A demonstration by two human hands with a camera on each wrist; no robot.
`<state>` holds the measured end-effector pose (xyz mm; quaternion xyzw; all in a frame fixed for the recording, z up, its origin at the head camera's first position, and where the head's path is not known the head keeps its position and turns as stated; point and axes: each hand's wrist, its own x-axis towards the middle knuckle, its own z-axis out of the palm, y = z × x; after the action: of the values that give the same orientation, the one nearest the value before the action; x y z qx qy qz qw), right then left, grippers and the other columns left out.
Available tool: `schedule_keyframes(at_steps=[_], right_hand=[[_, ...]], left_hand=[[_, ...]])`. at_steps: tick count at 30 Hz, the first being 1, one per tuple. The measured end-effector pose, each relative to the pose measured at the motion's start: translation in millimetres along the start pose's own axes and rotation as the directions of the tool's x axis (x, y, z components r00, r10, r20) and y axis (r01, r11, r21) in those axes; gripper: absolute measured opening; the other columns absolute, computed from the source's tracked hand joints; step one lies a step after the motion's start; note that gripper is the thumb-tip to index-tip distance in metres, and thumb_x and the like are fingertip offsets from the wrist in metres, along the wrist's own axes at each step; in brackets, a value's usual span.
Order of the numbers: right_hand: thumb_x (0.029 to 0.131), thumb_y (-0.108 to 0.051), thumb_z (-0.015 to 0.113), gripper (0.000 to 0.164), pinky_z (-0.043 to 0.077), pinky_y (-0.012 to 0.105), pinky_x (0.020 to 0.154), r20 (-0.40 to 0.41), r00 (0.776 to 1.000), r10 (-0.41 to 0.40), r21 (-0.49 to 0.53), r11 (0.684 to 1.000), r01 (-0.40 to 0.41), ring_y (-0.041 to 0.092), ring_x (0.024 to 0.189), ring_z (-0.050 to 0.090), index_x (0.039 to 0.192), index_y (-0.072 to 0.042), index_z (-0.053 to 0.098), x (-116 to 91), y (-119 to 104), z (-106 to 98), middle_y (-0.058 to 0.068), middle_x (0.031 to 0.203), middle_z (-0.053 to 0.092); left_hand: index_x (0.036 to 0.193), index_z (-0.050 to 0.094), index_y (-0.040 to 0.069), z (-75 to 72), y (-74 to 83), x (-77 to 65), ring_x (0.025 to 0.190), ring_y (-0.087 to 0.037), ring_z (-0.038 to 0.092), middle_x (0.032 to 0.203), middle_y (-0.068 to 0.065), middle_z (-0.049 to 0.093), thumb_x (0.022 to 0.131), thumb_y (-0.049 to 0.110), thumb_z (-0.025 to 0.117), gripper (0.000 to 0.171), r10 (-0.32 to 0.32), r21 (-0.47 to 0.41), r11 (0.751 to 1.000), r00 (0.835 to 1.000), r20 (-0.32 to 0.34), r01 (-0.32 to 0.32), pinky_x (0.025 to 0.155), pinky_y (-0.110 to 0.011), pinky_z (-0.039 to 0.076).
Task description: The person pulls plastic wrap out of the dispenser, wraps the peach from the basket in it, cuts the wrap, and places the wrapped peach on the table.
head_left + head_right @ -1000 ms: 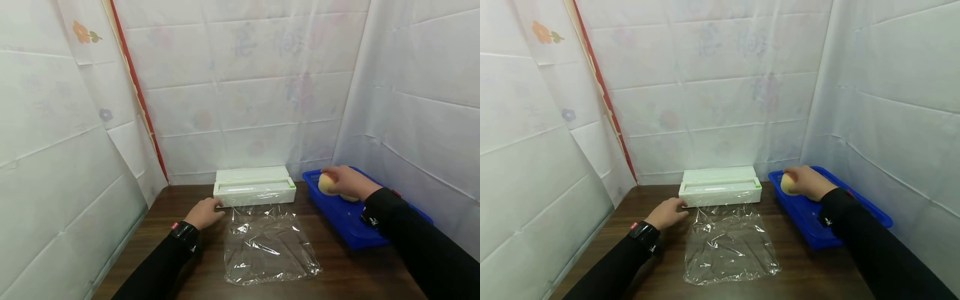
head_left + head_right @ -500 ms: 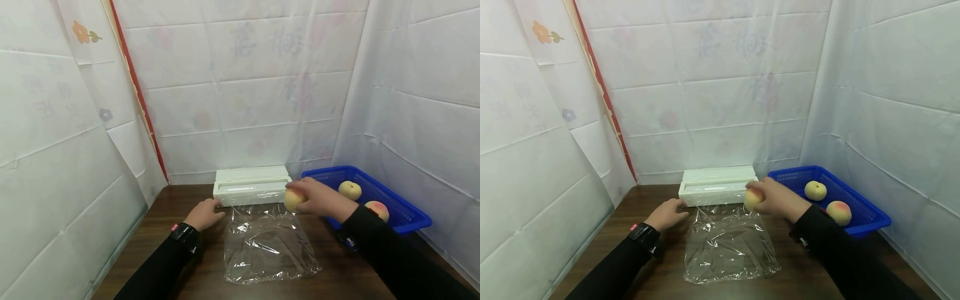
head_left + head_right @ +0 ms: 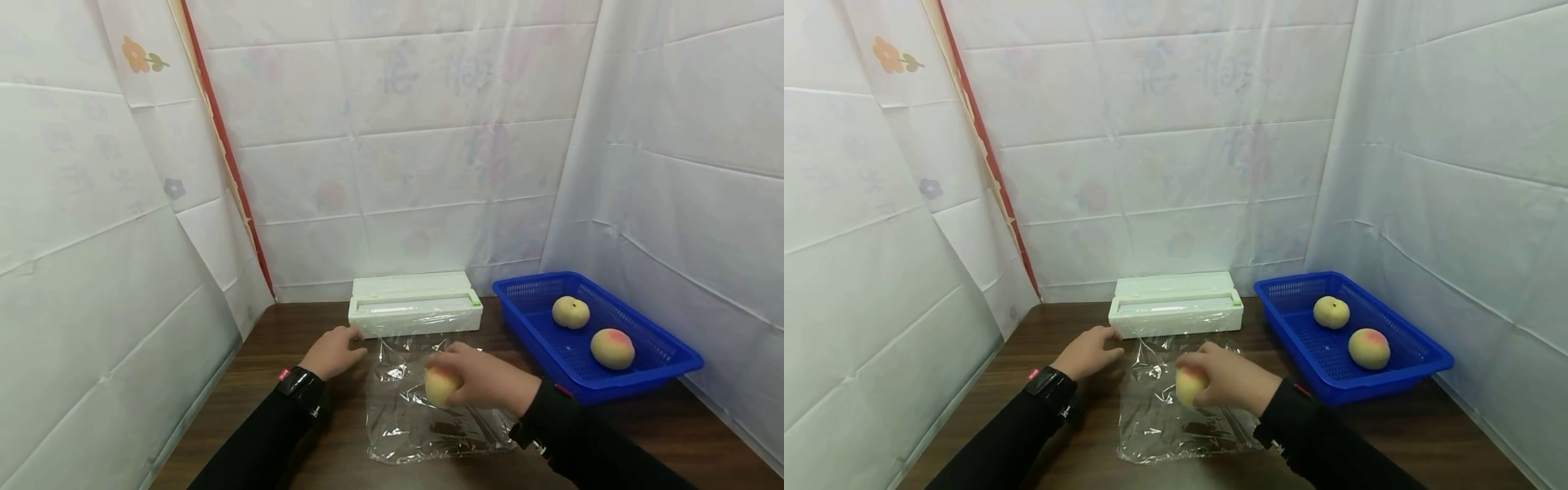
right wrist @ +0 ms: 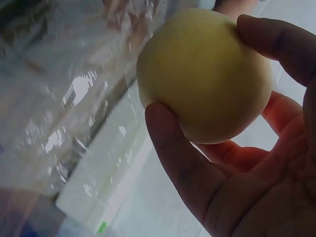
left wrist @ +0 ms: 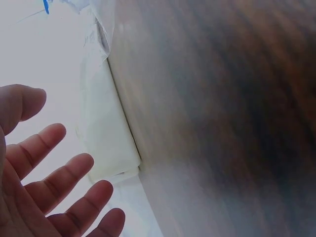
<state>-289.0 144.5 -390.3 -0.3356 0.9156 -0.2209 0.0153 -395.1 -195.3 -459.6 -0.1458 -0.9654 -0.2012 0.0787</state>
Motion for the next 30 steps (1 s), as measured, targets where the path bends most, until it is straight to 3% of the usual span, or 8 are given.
schedule_keyframes(at_steps=[9,17,22,30], right_hand=[[0.071,-0.013,0.085,0.067,0.051,0.028,0.072,0.06,0.998,0.014,0.007,1.0,-0.015,0.011,0.089,0.057,0.132,-0.036,0.069,-12,-11,20,-0.002,0.11,0.058],[0.067,-0.016,0.087,0.068,0.049,0.025,0.074,0.083,0.996,-0.026,0.0,1.0,0.026,0.006,0.088,0.056,0.129,-0.04,0.069,-21,-17,29,-0.006,0.111,0.057],[0.07,-0.019,0.088,0.066,0.048,0.024,0.072,0.119,0.993,0.001,0.031,1.0,-0.004,0.004,0.088,0.056,0.128,-0.042,0.068,-28,-18,36,-0.009,0.111,0.055],[0.072,-0.019,0.09,0.062,0.047,0.023,0.071,0.109,0.993,-0.043,-0.002,0.999,0.044,0.002,0.084,0.053,0.128,-0.035,0.069,-31,-13,50,-0.009,0.106,0.052]], left_hand=[[0.121,0.075,0.016,1.6,0.2,-5.4,0.12,-0.027,0.069,0.127,-0.008,0.073,0.097,0.037,0.075,0.031,-0.012,-0.006,1.0,1.0,0.017,0.013,0.1,-0.05,0.056],[0.121,0.075,0.018,2.9,-2.5,-6.3,0.122,-0.027,0.068,0.129,-0.008,0.072,0.097,0.037,0.075,0.031,-0.014,-0.015,1.0,1.0,0.008,0.014,0.101,-0.05,0.056],[0.121,0.074,0.018,5.8,-3.6,-6.9,0.121,-0.027,0.068,0.129,-0.008,0.072,0.096,0.038,0.075,0.032,-0.027,-0.008,1.0,0.999,0.018,0.027,0.101,-0.05,0.056],[0.119,0.075,0.019,6.5,-6.1,-7.0,0.118,-0.026,0.068,0.128,-0.007,0.072,0.096,0.038,0.076,0.03,-0.037,-0.006,0.999,0.999,0.013,0.038,0.1,-0.051,0.056]])
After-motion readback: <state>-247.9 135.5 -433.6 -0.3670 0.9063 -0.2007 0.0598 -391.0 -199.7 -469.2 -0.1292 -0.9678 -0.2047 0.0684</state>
